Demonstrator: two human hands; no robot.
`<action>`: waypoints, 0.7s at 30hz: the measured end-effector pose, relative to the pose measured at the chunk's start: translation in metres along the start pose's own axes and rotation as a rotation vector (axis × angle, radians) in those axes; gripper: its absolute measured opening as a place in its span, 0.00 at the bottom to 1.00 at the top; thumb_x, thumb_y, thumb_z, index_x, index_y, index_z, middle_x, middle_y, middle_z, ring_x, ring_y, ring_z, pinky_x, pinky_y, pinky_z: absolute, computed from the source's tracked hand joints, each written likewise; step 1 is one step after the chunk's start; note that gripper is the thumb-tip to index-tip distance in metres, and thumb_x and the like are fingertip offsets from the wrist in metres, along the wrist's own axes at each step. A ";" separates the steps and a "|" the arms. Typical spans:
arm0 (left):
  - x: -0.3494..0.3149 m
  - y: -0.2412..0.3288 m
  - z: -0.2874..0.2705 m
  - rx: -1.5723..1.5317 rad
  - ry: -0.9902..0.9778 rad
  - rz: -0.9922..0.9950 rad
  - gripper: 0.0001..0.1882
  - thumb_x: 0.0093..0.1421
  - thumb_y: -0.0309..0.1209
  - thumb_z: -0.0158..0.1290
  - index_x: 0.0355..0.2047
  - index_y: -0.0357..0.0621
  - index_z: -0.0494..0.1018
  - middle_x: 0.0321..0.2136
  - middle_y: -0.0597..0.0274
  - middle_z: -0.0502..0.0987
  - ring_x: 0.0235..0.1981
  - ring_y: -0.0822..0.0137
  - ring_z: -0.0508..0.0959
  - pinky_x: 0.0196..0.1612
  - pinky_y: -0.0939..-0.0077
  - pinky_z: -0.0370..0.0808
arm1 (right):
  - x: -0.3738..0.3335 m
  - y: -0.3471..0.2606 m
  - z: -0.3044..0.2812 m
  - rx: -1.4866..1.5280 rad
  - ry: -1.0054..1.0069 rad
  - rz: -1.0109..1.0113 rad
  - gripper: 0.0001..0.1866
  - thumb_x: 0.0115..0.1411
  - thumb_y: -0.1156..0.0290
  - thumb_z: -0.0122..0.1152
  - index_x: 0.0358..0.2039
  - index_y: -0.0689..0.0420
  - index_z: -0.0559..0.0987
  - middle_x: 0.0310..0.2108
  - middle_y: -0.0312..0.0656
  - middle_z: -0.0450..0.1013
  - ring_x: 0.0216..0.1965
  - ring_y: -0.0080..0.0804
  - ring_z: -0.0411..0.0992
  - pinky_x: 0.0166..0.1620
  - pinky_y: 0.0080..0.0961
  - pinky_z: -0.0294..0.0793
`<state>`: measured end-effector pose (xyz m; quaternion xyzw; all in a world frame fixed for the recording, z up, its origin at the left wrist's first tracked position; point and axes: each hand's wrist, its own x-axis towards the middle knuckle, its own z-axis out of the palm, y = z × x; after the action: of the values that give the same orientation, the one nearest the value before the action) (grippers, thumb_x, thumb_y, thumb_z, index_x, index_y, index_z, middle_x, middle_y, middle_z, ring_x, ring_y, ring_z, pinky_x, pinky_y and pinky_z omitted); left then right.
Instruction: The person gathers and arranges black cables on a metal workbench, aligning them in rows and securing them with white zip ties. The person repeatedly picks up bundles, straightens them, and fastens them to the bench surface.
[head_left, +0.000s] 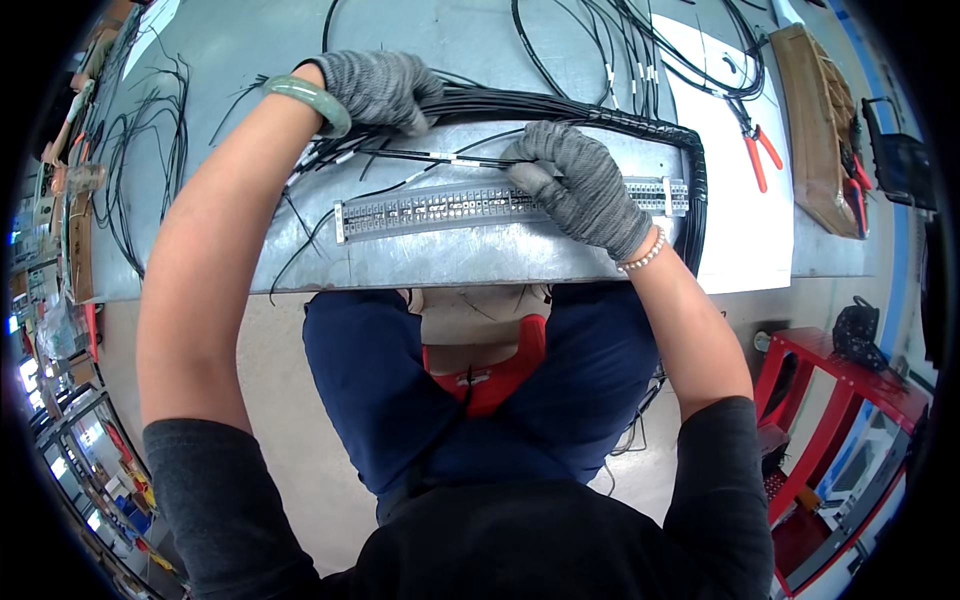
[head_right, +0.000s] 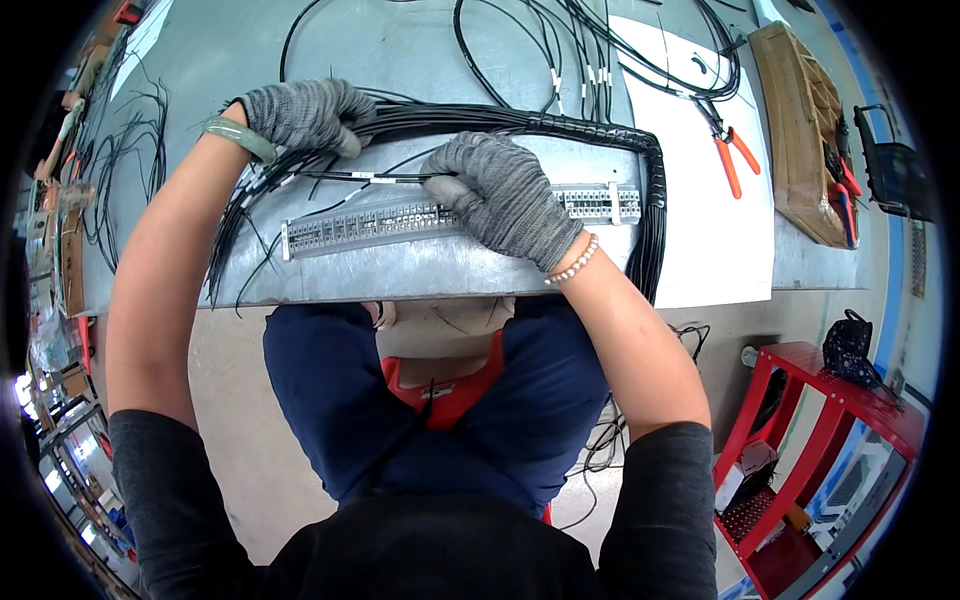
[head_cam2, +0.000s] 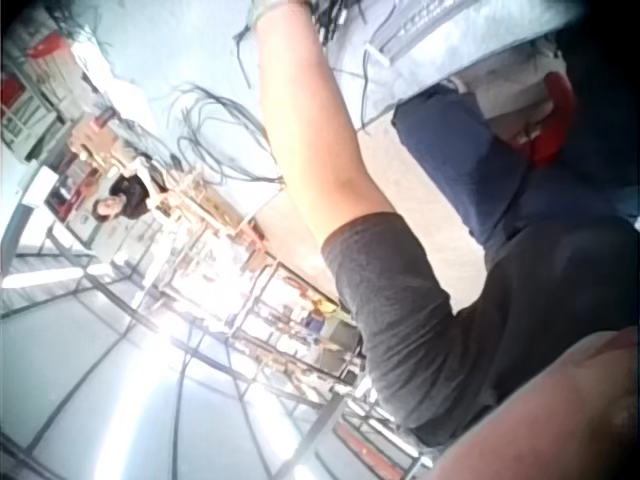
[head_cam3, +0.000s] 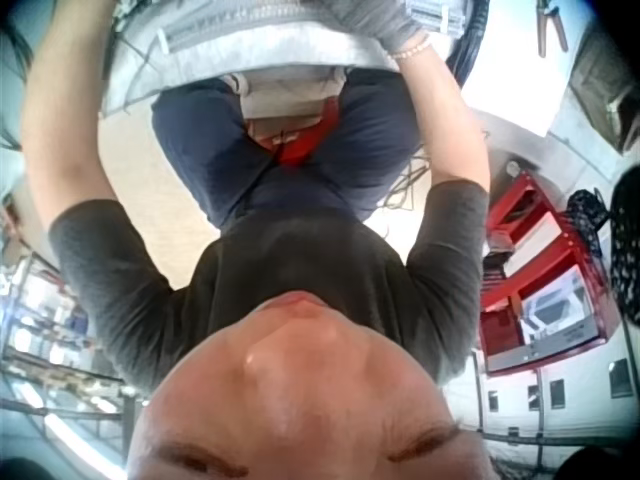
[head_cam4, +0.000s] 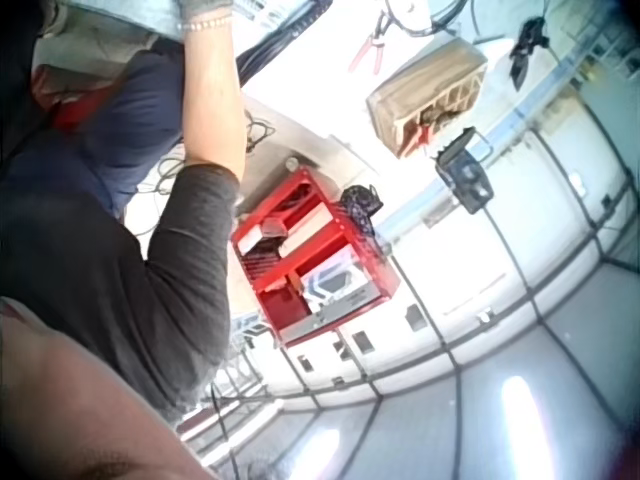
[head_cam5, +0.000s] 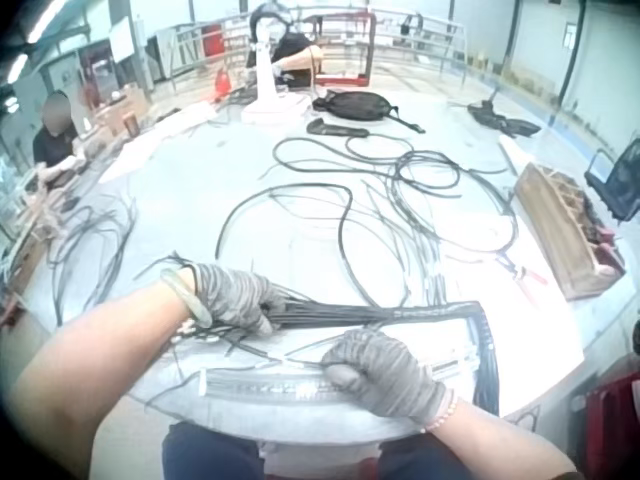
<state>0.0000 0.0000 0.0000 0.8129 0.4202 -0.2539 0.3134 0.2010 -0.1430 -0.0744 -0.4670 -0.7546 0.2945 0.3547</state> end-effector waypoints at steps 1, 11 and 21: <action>0.003 -0.010 0.003 -0.015 -0.044 0.017 0.29 0.47 0.35 0.63 0.51 0.42 0.72 0.41 0.53 0.79 0.43 0.61 0.78 0.51 0.71 0.71 | -0.001 -0.001 0.000 0.079 0.060 0.018 0.20 0.59 0.50 0.56 0.35 0.56 0.78 0.29 0.44 0.75 0.34 0.35 0.74 0.41 0.31 0.72; 0.005 -0.046 0.011 -0.132 0.028 -0.006 0.22 0.50 0.33 0.61 0.45 0.39 0.74 0.39 0.56 0.79 0.43 0.64 0.76 0.51 0.73 0.70 | 0.003 0.039 -0.019 1.638 0.629 0.244 0.19 0.64 0.61 0.49 0.17 0.54 0.66 0.17 0.37 0.61 0.25 0.34 0.63 0.53 0.48 0.67; -0.037 -0.054 0.007 -0.910 0.300 0.462 0.27 0.65 0.49 0.43 0.54 0.40 0.66 0.45 0.58 0.75 0.43 0.71 0.75 0.48 0.74 0.73 | 0.003 0.029 -0.005 0.759 0.515 0.176 0.27 0.59 0.43 0.54 0.29 0.59 0.75 0.25 0.37 0.73 0.29 0.27 0.71 0.39 0.30 0.76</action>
<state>-0.0653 0.0002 0.0044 0.6935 0.3382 0.1486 0.6186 0.2182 -0.1284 -0.0935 -0.4243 -0.4383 0.4531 0.6501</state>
